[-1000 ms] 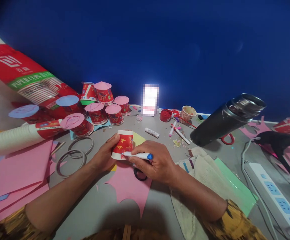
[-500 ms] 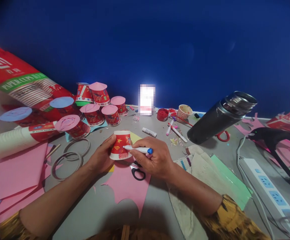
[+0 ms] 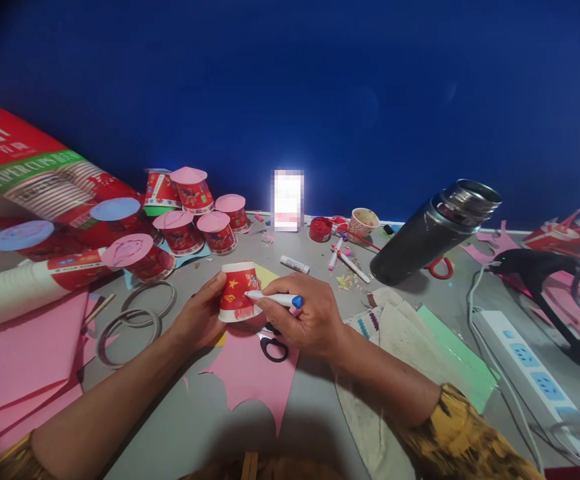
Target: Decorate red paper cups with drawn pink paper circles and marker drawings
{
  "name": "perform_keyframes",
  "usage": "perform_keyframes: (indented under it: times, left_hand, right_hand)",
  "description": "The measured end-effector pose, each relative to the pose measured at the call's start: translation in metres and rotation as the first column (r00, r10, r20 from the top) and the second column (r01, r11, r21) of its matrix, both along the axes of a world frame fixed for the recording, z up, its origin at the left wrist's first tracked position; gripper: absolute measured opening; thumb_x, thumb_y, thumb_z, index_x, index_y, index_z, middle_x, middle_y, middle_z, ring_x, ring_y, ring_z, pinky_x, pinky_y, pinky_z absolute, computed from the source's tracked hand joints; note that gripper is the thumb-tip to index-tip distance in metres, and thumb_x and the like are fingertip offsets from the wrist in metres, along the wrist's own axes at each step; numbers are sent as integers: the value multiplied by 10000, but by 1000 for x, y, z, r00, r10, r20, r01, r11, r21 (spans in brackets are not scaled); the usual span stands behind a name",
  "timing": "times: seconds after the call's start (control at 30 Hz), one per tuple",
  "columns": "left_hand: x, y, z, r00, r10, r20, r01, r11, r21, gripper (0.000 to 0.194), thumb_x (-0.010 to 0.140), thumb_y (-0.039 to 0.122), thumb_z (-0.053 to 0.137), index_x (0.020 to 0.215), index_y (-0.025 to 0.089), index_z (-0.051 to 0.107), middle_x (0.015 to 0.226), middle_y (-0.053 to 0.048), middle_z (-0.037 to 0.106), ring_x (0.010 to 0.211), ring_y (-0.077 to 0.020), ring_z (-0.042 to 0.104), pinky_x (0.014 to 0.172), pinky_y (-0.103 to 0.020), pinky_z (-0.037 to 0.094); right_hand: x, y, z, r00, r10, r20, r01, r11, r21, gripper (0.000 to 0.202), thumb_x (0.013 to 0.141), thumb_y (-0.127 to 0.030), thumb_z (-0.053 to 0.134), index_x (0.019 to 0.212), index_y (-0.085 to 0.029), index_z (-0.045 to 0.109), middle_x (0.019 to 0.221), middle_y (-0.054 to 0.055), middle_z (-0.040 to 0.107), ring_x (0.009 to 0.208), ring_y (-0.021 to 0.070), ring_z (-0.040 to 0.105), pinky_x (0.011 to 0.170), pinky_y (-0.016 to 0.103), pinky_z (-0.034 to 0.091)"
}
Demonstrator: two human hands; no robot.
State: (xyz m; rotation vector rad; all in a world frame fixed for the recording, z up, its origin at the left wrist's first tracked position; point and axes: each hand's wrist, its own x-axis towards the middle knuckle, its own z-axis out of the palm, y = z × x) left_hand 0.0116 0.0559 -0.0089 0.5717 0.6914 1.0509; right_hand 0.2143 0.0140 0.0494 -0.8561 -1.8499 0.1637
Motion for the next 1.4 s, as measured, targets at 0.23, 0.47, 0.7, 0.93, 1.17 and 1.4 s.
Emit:
perform_keyframes:
  times: [0.23, 0.47, 0.7, 0.93, 1.17, 1.4]
  left_hand:
    - [1, -1, 1, 999, 16, 52, -14, 999, -39, 437, 838, 348, 816, 1222, 168, 708, 1192, -95, 769, 1137, -245, 720, 1002, -343, 585]
    - [0, -1, 3, 998, 37, 58, -31, 994, -108, 397, 898, 338, 742, 1241, 145, 694, 1193, -134, 772, 1126, -280, 736, 1022, -429, 590]
    - [-2, 0, 5, 996, 16, 86, -1, 985, -172, 392, 933, 336, 696, 1264, 127, 690, 1220, -158, 764, 1150, -305, 732, 1052, -473, 574]
    - [0, -2, 4, 997, 4, 73, 8, 987, -158, 385, 943, 353, 673, 1244, 112, 689, 1184, -170, 772, 1117, -326, 742, 1027, -505, 589]
    - [0, -3, 7, 997, -34, 66, 43, 987, -155, 402, 972, 371, 625, 1263, 99, 685, 1188, -174, 780, 1134, -316, 741, 1032, -488, 590]
    - [-3, -1, 7, 995, -46, 88, 59, 987, -148, 412, 992, 392, 594, 1247, 89, 707, 1210, -170, 783, 1136, -296, 742, 1042, -441, 580]
  right_hand:
    - [-3, -1, -2, 999, 45, -17, -45, 999, 14, 97, 982, -221, 651, 911, -210, 716, 780, 26, 785, 668, 151, 722, 661, 262, 559]
    - [1, -1, -1, 999, -39, -20, 38, 999, -22, 94, 956, -215, 659, 889, -212, 725, 783, 34, 791, 681, 165, 738, 665, 260, 574]
    - [3, -3, 5, 997, -68, -28, 66, 995, -80, 129, 958, -232, 640, 855, -221, 717, 765, 20, 779, 645, 154, 714, 637, 253, 568]
    - [1, -2, 3, 999, -35, -28, 33, 997, -69, 118, 965, -235, 653, 875, -214, 727, 799, 30, 793, 670, 152, 722, 643, 254, 566]
    - [2, -2, 2, 1000, -19, -20, 17, 995, -103, 130, 967, -245, 646, 875, -210, 731, 792, 32, 787, 648, 147, 706, 639, 255, 561]
    - [5, -4, 7, 998, -49, -40, 45, 993, -106, 107, 953, -219, 656, 869, -218, 723, 776, 14, 783, 642, 143, 712, 627, 237, 558]
